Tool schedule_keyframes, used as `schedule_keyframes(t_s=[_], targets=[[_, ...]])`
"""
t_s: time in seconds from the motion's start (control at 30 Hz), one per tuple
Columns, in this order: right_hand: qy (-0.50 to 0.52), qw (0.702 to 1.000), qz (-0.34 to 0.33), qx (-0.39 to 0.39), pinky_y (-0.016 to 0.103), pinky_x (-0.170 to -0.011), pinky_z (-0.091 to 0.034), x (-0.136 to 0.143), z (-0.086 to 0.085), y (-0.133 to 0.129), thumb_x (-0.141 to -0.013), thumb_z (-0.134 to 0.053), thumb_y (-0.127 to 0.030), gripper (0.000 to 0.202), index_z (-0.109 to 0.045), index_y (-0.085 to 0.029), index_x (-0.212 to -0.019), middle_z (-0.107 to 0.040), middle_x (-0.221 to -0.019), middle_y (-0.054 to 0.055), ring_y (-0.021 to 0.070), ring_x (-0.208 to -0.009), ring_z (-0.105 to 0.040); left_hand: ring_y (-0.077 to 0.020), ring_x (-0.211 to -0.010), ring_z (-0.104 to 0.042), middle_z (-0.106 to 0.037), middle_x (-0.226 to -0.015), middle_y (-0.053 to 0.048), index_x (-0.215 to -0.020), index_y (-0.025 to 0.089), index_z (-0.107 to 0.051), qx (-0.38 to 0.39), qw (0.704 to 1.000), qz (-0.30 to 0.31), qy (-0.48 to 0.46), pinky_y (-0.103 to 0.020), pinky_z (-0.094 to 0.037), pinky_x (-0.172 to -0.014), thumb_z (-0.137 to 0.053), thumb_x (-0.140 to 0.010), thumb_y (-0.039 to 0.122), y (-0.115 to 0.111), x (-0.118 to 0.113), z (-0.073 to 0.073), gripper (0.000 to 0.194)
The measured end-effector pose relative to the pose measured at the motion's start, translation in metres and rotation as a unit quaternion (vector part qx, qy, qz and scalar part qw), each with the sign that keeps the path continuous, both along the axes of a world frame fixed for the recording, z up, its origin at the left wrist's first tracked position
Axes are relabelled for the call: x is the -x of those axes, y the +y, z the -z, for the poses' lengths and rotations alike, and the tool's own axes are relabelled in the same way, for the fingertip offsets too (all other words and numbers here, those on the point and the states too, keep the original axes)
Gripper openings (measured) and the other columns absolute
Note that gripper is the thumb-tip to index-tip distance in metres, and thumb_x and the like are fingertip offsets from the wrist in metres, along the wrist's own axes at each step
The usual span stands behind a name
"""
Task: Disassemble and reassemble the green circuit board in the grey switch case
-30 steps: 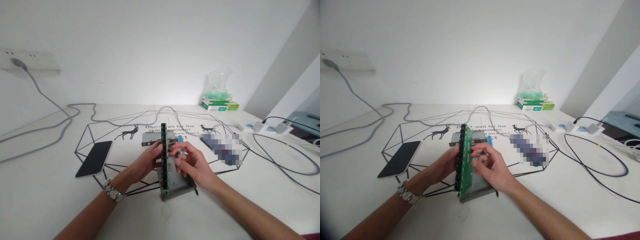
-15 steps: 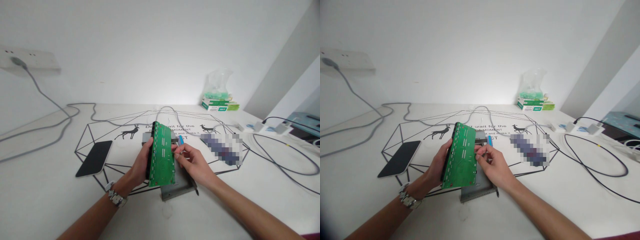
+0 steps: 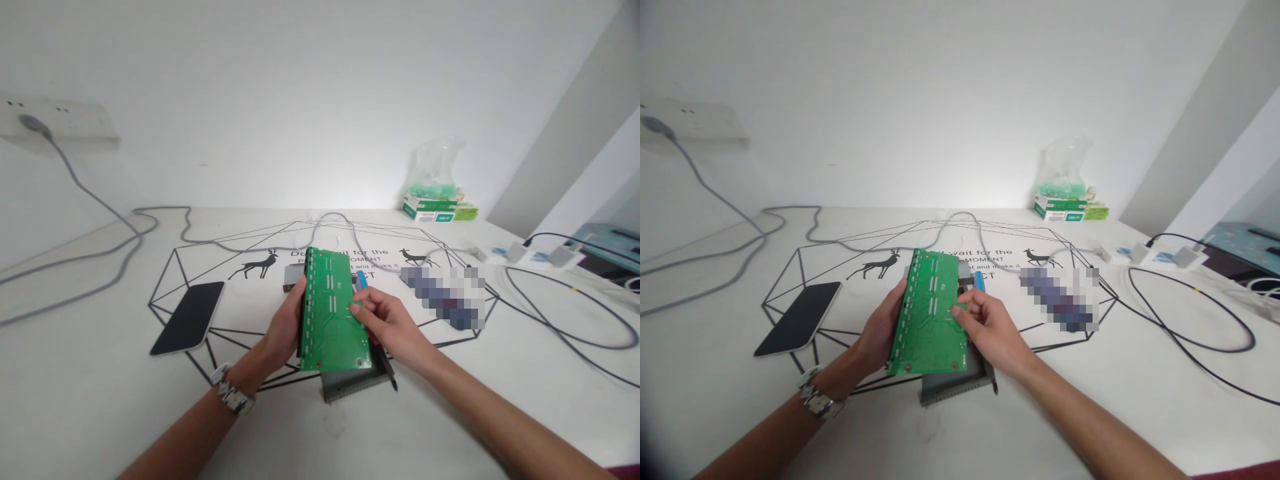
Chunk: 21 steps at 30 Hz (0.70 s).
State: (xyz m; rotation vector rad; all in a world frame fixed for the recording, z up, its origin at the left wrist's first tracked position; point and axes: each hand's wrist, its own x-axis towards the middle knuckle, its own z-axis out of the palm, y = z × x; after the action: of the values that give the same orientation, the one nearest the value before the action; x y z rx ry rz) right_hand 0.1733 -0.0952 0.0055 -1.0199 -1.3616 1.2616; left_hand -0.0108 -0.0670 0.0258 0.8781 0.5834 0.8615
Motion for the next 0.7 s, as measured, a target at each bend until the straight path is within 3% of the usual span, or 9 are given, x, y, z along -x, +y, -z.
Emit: schedule_keyframes(t_s=[0.23, 0.5, 0.6, 0.7], targets=[[-0.026, 0.993, 0.100, -0.053, 0.023, -0.045, -0.031, -0.001, -0.005, -0.006, -0.088, -0.063, -0.053, 0.033, -0.051, -0.023, -0.088, -0.049, -0.068, -0.004, 0.0105, -0.052, -0.043, -0.0285, -0.121, -0.062, -0.071, -0.125, -0.013, -0.130, 0.013, -0.064, -0.062, 0.995, -0.034, 0.071, -0.044, -0.041, -0.112, -0.054, -0.095, 0.055, 0.013, 0.000, 0.010, 0.056], [-0.140, 0.966, 0.161, -0.147, 0.025, -0.049, -0.033, -0.005, 0.000, -0.008, -0.091, -0.061, -0.039, 0.020, -0.052, -0.022, -0.084, -0.043, -0.065, -0.004, 0.0118, -0.055, -0.043, -0.0288, -0.114, -0.063, -0.068, -0.129, -0.014, -0.127, 0.018, -0.065, -0.116, 0.988, 0.012, 0.105, -0.041, -0.045, -0.099, -0.058, -0.092, 0.058, 0.023, 0.002, 0.023, 0.053], [-0.127, 0.966, 0.133, -0.180, 0.027, -0.052, -0.035, -0.006, -0.003, -0.011, -0.093, -0.060, -0.038, 0.017, -0.054, -0.023, -0.091, -0.043, -0.064, -0.005, 0.0125, -0.056, -0.044, -0.0283, -0.116, -0.062, -0.068, -0.129, -0.013, -0.129, 0.020, -0.063, -0.130, 0.987, 0.022, 0.092, -0.040, -0.044, -0.099, -0.059, -0.092, 0.055, 0.020, 0.003, 0.021, 0.050], [-0.093, 0.971, 0.042, -0.214, 0.028, -0.055, -0.040, -0.005, -0.006, -0.017, -0.095, -0.058, -0.041, 0.023, -0.056, -0.023, -0.110, -0.051, -0.070, -0.003, 0.0135, -0.058, -0.047, -0.0280, -0.121, -0.060, -0.067, -0.129, -0.013, -0.130, 0.020, -0.062, -0.131, 0.987, 0.047, 0.075, -0.040, -0.041, -0.103, -0.056, -0.095, 0.053, 0.011, 0.002, 0.011, 0.048]])
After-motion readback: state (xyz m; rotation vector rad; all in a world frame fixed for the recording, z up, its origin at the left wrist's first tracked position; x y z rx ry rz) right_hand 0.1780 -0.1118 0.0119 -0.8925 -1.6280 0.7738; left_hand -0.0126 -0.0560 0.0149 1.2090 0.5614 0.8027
